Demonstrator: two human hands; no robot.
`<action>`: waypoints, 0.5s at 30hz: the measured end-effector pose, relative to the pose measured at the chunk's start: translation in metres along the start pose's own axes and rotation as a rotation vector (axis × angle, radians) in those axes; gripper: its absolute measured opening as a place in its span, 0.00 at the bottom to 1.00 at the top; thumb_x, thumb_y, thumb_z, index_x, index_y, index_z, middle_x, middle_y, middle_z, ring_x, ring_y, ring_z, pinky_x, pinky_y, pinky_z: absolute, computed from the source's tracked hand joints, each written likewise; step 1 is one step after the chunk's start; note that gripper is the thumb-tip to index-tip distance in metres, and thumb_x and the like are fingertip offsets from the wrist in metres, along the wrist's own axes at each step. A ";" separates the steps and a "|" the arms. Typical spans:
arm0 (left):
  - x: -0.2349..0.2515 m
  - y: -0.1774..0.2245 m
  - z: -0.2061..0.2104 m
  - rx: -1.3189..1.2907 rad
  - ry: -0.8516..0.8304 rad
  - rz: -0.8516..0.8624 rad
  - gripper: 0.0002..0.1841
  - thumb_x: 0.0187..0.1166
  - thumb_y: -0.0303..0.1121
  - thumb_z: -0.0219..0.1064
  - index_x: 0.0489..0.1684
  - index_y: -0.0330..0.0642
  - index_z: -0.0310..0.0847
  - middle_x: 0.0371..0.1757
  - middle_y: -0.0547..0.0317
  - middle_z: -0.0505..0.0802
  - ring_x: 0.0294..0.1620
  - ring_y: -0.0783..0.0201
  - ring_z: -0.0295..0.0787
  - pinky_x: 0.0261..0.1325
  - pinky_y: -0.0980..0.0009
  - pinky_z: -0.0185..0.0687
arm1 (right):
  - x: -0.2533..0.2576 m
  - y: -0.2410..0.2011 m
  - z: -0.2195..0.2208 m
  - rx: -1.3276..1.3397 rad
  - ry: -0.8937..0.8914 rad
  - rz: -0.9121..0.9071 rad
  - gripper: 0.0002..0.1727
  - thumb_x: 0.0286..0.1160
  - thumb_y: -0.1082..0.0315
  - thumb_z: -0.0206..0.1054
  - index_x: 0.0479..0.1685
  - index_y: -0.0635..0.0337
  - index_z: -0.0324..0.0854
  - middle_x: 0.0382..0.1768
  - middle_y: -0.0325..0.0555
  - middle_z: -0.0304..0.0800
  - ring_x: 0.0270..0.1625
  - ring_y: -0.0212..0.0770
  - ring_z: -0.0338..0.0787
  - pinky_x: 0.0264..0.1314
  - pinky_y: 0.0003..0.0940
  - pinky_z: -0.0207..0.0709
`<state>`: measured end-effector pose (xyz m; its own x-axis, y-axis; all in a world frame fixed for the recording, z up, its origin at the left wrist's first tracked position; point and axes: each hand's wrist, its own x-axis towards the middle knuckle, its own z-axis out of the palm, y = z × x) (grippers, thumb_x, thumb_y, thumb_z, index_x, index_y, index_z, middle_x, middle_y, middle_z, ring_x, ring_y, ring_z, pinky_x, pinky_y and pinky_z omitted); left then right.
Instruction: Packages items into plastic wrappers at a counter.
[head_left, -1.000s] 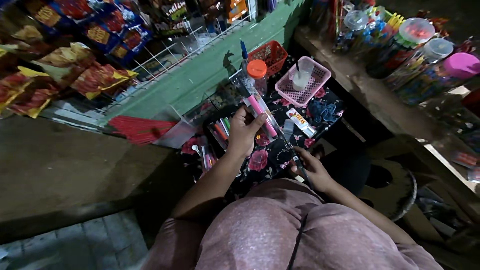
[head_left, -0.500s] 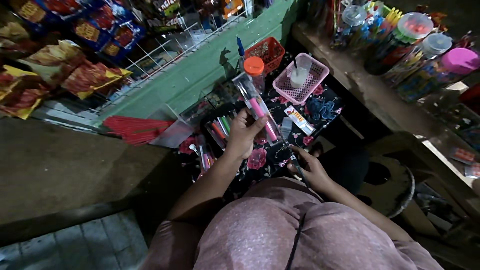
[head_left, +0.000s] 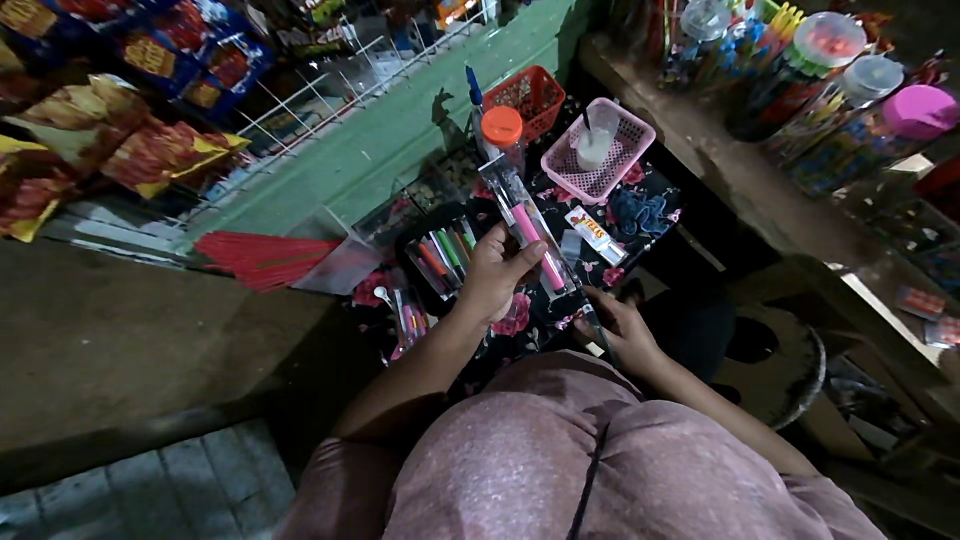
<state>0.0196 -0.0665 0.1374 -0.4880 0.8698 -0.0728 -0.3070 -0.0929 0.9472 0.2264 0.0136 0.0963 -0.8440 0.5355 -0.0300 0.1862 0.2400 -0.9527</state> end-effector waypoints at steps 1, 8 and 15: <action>0.000 -0.001 0.000 0.008 0.001 0.005 0.16 0.78 0.22 0.67 0.63 0.40 0.73 0.46 0.64 0.90 0.42 0.71 0.91 0.46 0.72 0.92 | 0.000 0.000 -0.001 -0.008 0.002 -0.004 0.28 0.80 0.64 0.67 0.75 0.72 0.74 0.49 0.46 0.91 0.42 0.20 0.86 0.49 0.19 0.82; 0.022 0.002 -0.021 0.027 0.055 0.105 0.06 0.83 0.32 0.63 0.52 0.45 0.76 0.43 0.65 0.90 0.42 0.71 0.90 0.45 0.71 0.90 | -0.001 0.008 0.000 0.005 -0.003 -0.054 0.28 0.82 0.61 0.66 0.74 0.72 0.74 0.48 0.44 0.91 0.41 0.18 0.86 0.49 0.18 0.82; 0.015 -0.004 -0.012 0.044 -0.020 -0.028 0.07 0.84 0.28 0.60 0.54 0.42 0.76 0.41 0.64 0.91 0.38 0.71 0.91 0.40 0.72 0.90 | 0.005 -0.003 -0.003 0.004 -0.041 0.070 0.32 0.80 0.59 0.65 0.79 0.69 0.69 0.56 0.49 0.89 0.51 0.25 0.88 0.57 0.25 0.82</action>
<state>0.0040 -0.0586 0.1289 -0.4629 0.8814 -0.0938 -0.2839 -0.0472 0.9577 0.2229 0.0176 0.0996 -0.8491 0.5169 -0.1088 0.2435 0.2003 -0.9490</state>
